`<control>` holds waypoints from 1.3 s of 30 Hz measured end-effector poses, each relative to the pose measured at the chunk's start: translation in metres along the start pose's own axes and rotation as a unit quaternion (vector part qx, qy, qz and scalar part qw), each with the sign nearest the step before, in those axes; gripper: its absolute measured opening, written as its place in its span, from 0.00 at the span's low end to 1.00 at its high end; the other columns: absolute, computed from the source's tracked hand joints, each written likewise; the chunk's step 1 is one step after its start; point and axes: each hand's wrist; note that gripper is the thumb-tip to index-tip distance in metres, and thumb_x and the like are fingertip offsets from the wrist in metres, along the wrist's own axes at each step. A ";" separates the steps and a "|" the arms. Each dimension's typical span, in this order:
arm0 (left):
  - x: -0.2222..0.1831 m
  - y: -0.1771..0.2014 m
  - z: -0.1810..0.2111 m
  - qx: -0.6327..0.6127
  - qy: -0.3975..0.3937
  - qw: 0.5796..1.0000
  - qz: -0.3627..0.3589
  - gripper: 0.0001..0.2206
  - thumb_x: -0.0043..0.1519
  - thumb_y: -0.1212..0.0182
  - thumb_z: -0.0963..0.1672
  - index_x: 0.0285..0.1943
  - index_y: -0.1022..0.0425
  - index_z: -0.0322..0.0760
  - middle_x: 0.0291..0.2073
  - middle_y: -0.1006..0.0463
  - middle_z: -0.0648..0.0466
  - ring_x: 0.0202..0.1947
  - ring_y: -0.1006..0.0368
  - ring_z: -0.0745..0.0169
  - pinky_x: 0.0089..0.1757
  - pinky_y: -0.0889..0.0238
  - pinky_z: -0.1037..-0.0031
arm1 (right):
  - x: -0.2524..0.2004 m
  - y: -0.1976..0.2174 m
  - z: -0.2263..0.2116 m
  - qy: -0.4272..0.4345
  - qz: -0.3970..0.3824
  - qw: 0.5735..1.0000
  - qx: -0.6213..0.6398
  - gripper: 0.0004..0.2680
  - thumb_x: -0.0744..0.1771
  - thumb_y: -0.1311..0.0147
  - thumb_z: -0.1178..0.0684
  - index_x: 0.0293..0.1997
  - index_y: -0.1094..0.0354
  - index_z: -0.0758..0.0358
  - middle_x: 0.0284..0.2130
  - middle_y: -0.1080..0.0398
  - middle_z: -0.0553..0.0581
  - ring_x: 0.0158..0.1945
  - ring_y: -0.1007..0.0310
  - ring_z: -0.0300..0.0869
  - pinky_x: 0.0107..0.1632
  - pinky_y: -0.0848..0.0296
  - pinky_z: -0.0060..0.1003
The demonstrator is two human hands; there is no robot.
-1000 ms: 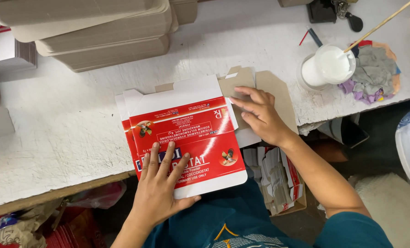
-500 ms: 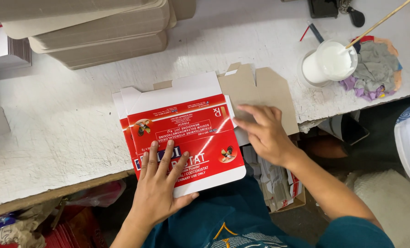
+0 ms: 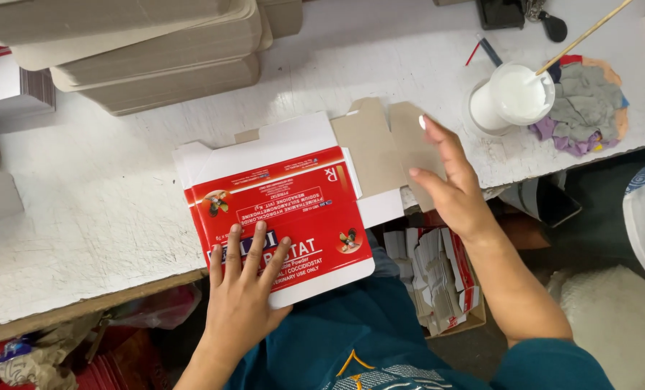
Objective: The person organizes stacks of flat cardboard packaging on a table before applying glue to the flaps with a brush. They then fold the cardboard into boxes and stack the finished products.
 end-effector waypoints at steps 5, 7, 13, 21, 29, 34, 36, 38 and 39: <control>-0.004 0.000 -0.010 0.048 0.061 0.997 0.016 0.47 0.39 0.24 0.57 0.75 0.36 0.63 0.78 0.48 0.48 0.73 0.64 0.22 0.60 0.66 0.24 | 0.032 0.007 0.036 0.009 0.054 0.995 -0.085 0.28 0.67 0.45 0.63 0.78 0.53 0.62 0.73 0.49 0.65 0.73 0.49 0.50 0.71 0.42 0.46; -0.008 -0.007 -0.024 -0.006 -0.056 0.978 0.201 0.51 0.36 0.40 0.68 0.73 0.40 0.55 0.74 0.47 0.45 0.72 0.62 0.24 0.56 0.67 0.28 | 0.036 0.018 0.038 -0.102 0.083 0.988 0.076 0.28 0.67 0.47 0.61 0.79 0.55 0.61 0.70 0.44 0.63 0.66 0.40 0.45 0.68 0.35 0.42; 0.003 0.002 -0.040 -0.043 0.111 0.988 0.101 0.31 0.61 0.32 0.54 0.73 0.31 0.43 0.66 0.34 0.53 0.71 0.45 0.42 0.67 0.48 0.47 | -0.008 -0.021 -0.045 0.133 0.095 0.962 -0.217 0.30 0.67 0.43 0.67 0.79 0.56 0.63 0.66 0.34 0.64 0.59 0.32 0.44 0.62 0.31 0.41; 0.015 0.024 -0.039 -0.068 0.115 0.978 0.160 0.37 0.48 0.27 0.51 0.64 0.31 0.25 0.69 0.43 0.34 0.71 0.53 0.29 0.63 0.48 0.45 | 0.034 0.021 0.014 0.018 0.097 0.994 0.055 0.33 0.62 0.40 0.71 0.76 0.51 0.65 0.52 0.31 0.58 0.50 0.33 0.38 0.53 0.28 0.33; 0.021 0.017 -0.039 -0.031 0.096 0.985 0.138 0.39 0.50 0.30 0.55 0.66 0.33 0.28 0.68 0.42 0.35 0.71 0.52 0.29 0.62 0.47 0.45 | 0.007 -0.022 -0.034 0.120 -0.050 0.990 -0.062 0.25 0.69 0.46 0.65 0.76 0.51 0.64 0.59 0.29 0.63 0.59 0.28 0.47 0.52 0.21 0.35; 0.018 -0.001 -0.043 0.019 0.120 0.984 0.130 0.39 0.54 0.40 0.58 0.72 0.38 0.36 0.72 0.44 0.39 0.73 0.54 0.35 0.61 0.63 0.31 | 0.017 -0.063 0.014 0.285 -0.078 0.911 -0.287 0.26 0.71 0.53 0.56 0.78 0.65 0.68 0.73 0.48 0.71 0.76 0.49 0.59 0.75 0.45 0.57; 0.015 -0.005 -0.043 0.012 0.123 0.983 0.137 0.39 0.56 0.42 0.59 0.73 0.39 0.36 0.73 0.45 0.39 0.75 0.56 0.35 0.62 0.66 0.30 | 0.014 -0.066 0.022 0.269 -0.089 0.904 -0.321 0.26 0.72 0.55 0.53 0.78 0.66 0.68 0.74 0.50 0.69 0.77 0.53 0.60 0.75 0.50 0.57; 0.011 -0.008 -0.042 0.003 0.118 0.984 0.136 0.38 0.59 0.45 0.59 0.74 0.39 0.36 0.74 0.46 0.39 0.76 0.57 0.35 0.62 0.68 0.28 | 0.007 -0.067 0.027 0.242 -0.097 0.898 -0.356 0.26 0.72 0.57 0.50 0.78 0.68 0.69 0.75 0.53 0.68 0.78 0.57 0.61 0.75 0.54 0.58; 0.013 -0.009 -0.043 0.004 0.114 0.984 0.138 0.38 0.59 0.46 0.59 0.74 0.40 0.35 0.75 0.46 0.39 0.76 0.57 0.35 0.62 0.68 0.28 | 0.007 -0.067 0.026 0.227 -0.099 0.894 -0.374 0.27 0.72 0.58 0.48 0.78 0.68 0.68 0.75 0.53 0.67 0.78 0.57 0.60 0.75 0.55 0.58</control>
Point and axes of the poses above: each hand's wrist, its own x-axis towards the middle knuckle, its own y-axis out of the back of the hand, z = x × y
